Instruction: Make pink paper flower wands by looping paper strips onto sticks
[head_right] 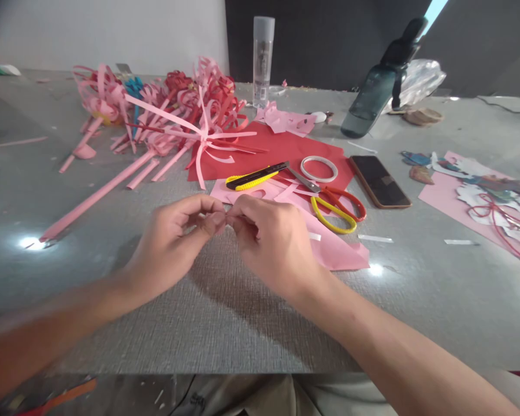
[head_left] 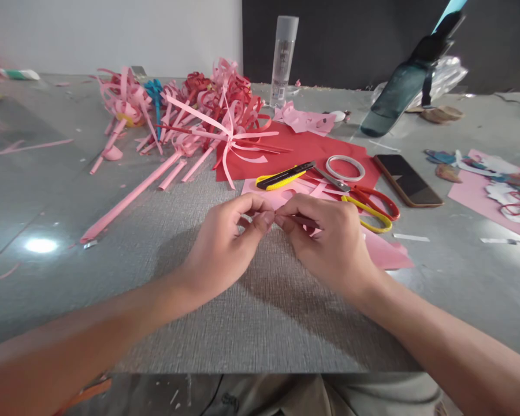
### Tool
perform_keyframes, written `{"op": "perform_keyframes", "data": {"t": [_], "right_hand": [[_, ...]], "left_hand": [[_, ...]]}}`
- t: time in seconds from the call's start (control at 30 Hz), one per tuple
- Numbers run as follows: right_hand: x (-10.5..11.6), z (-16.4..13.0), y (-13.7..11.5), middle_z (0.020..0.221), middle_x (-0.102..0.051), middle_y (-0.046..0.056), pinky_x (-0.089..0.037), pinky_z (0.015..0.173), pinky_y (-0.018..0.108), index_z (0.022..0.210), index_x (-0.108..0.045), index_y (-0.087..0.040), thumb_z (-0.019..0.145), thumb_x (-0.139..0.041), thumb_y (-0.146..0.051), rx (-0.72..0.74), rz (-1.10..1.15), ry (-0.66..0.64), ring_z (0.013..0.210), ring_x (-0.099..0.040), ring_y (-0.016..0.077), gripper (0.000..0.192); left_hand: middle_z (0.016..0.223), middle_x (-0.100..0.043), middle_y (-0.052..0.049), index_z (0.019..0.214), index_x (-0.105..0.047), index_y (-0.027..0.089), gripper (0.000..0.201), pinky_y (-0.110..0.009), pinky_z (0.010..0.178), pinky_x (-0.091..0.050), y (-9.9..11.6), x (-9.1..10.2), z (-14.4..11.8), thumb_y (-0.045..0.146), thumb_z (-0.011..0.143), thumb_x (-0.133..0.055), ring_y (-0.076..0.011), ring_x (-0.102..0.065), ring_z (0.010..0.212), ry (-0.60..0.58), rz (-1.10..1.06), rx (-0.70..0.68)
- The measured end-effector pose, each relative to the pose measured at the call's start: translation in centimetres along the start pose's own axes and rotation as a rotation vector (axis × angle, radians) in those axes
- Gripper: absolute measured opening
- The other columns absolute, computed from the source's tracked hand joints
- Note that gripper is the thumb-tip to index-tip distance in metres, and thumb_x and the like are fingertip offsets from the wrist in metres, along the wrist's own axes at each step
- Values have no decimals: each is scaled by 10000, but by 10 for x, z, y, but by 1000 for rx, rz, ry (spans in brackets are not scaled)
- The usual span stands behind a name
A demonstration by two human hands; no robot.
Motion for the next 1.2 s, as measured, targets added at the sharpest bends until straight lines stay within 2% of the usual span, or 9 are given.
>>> {"op": "perform_keyframes", "data": {"t": [0.13, 0.27, 0.4, 0.63, 0.77, 0.83, 0.93, 1.07, 1.2], "right_hand": [[-4, -1, 1, 710, -687, 1, -424, 615, 276, 811, -692, -196, 885, -567, -81, 114, -104, 72, 625, -570, 129, 186], [-6, -1, 2, 760, -708, 15, -473, 692, 297, 832, -684, -218, 918, -530, -93, 169, -145, 90, 704, -617, 156, 216], [-7, -1, 3, 863, -752, 25, -506, 729, 307, 896, -694, -226, 884, -518, -44, 219, -130, 88, 774, -663, 168, 253], [-5, -1, 4, 948, -791, 28, -545, 733, 325, 923, -708, -242, 891, -520, -25, 274, -96, 163, 834, -713, 184, 289], [5, 2, 9, 855, -785, 23, -547, 669, 331, 857, -719, -261, 942, -588, -132, 133, -78, 279, 751, -706, 187, 203], [9, 4, 9, 824, -778, 25, -536, 641, 331, 850, -730, -255, 957, -629, -211, 56, -44, 320, 706, -691, 183, 154], [10, 4, 6, 828, -764, 32, -497, 593, 320, 920, -760, -238, 973, -642, -284, -31, 80, 276, 650, -643, 161, 138], [8, 5, 0, 923, -716, 33, -465, 558, 299, 960, -784, -240, 950, -664, -243, -136, 320, 207, 627, -588, 124, 121], [5, 5, 4, 711, -643, 0, -425, 489, 270, 941, -798, -222, 901, -713, -242, -346, 511, 117, 557, -559, 118, 97]], "left_hand": [[742, -562, -5, 792, -614, 199, 256, -282, 623, -370, -2, -2, 1, 379, 973, -623, -155, -497, 688, -28, -192, 122], [765, -553, -16, 779, -623, 192, 242, -285, 661, -394, -2, -5, 3, 370, 942, -651, -165, -503, 736, -16, -353, 180], [761, -543, -17, 752, -629, 188, 238, -285, 689, -409, -3, -6, 3, 348, 924, -667, -163, -501, 748, 1, -435, 204], [742, -513, -18, 714, -613, 194, 284, -287, 708, -425, -8, -4, 3, 363, 936, -665, -163, -488, 750, 17, -519, 255], [734, -547, -17, 682, -615, 198, 278, -278, 704, -442, -10, 2, 5, 345, 909, -684, -153, -505, 728, 137, -514, 289], [733, -566, -13, 696, -642, 197, 248, -268, 690, -439, -10, 3, 6, 330, 897, -702, -145, -520, 727, 146, -506, 265], [788, -651, -25, 789, -728, 205, 150, -260, 679, -441, -10, 0, 5, 324, 879, -732, -149, -569, 766, 133, -487, 254], [905, -748, -44, 921, -799, 225, 126, -246, 674, -455, -17, -1, 2, 325, 849, -773, -160, -627, 854, 191, -476, 340], [967, -775, -47, 935, -823, 242, 157, -238, 641, -447, -21, -1, 2, 339, 813, -816, -152, -627, 835, 221, -493, 376]]}}
Point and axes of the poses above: each hand's wrist, its own z-axis towards the middle knuckle, its own x-axis out of the back of the hand, y = z × x, the point moved 3 cm from there along z, towards the middle knuckle
